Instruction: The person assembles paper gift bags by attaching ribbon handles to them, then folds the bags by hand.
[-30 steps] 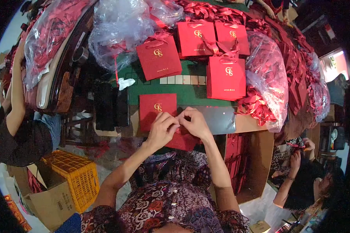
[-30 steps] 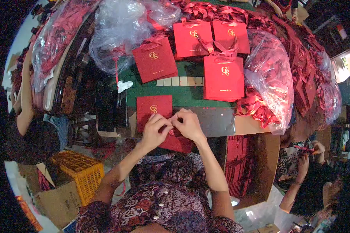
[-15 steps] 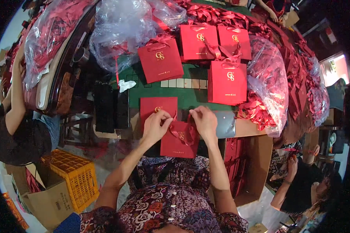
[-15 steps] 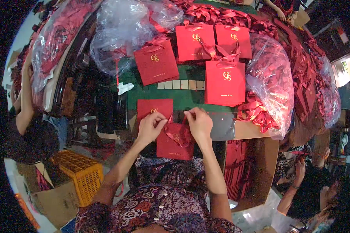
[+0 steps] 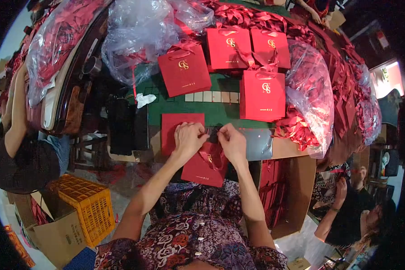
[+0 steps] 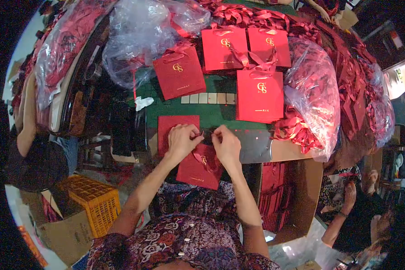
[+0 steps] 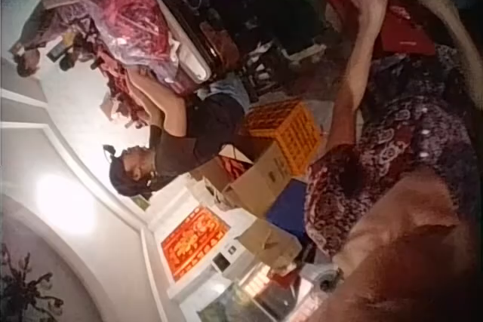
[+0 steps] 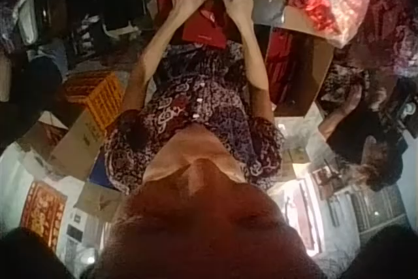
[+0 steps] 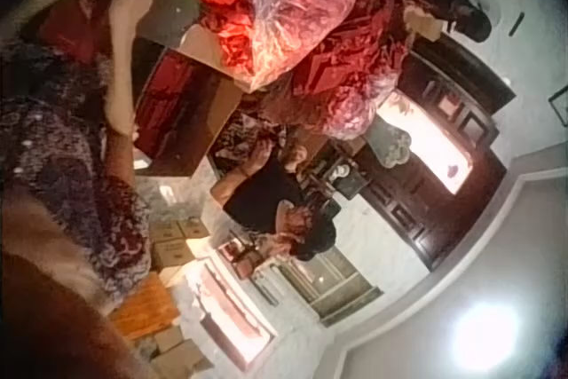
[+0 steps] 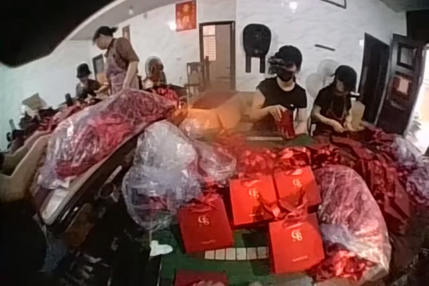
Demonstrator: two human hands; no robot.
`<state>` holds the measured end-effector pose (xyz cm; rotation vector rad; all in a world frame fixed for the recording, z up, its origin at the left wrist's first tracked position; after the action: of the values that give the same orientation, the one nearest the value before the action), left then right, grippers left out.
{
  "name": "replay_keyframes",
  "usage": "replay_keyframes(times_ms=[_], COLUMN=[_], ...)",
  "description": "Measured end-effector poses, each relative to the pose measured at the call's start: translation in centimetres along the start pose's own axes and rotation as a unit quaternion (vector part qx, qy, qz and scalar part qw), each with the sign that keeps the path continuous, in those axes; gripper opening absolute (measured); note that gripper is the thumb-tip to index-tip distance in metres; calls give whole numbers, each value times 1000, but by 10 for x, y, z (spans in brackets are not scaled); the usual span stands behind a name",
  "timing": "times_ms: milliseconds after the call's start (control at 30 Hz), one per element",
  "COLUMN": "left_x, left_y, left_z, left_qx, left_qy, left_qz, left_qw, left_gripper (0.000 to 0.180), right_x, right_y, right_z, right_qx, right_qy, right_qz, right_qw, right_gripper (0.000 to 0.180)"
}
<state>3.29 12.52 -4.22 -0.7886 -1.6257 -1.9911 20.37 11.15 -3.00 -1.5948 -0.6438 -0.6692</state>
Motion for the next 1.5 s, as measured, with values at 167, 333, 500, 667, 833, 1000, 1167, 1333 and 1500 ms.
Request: replay_keyframes(times_ms=[167,333,500,667,833,1000,1167,1333,1500], left_x=[-5,-1,3,2,5,19,25,40,56], left_y=[6,10,19,16,17,26,14,0,23], left_z=[-2,-8,-16,-17,-19,-40,-77,-86,-88], left_qx=[25,15,1,-6,7,-17,42,98,198], left_qy=[-17,-10,9,-4,-39,31,27,-51,-34], left_qz=[-22,-53,-152,-195,-198,-263,-255,-320,-613], left_qw=[999,998,988,981,979,964,966,941,764], left_gripper=[15,12,13,12,13,22,43,33,55], right_x=[-10,-14,-22,-19,-16,-13,-5,5,13], right_y=[3,3,19,15,13,25,26,20,15], right_z=[-2,-4,-2,0,0,-12,-20,-22,-17], right_qx=[17,51,21,60,81,79,26,25,-23], right_qy=[2,-14,-78,-104,-175,-141,-139,-115,-66], right_qz=[18,15,148,193,189,248,295,327,354], right_qw=[1000,999,986,974,963,955,945,938,933], right_gripper=[10,14,18,20,16,15,11,11,10])
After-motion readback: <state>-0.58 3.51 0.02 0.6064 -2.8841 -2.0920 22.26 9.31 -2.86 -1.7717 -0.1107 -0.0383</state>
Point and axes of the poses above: each hand's wrist, its own z-axis towards the middle knuckle, its own x-axis out of the back of the hand, y = z × x, the point moved 4 cm from there along z, towards the middle knuckle, and after that the axes turned 12 degrees about -z, right-handed, at the moved point
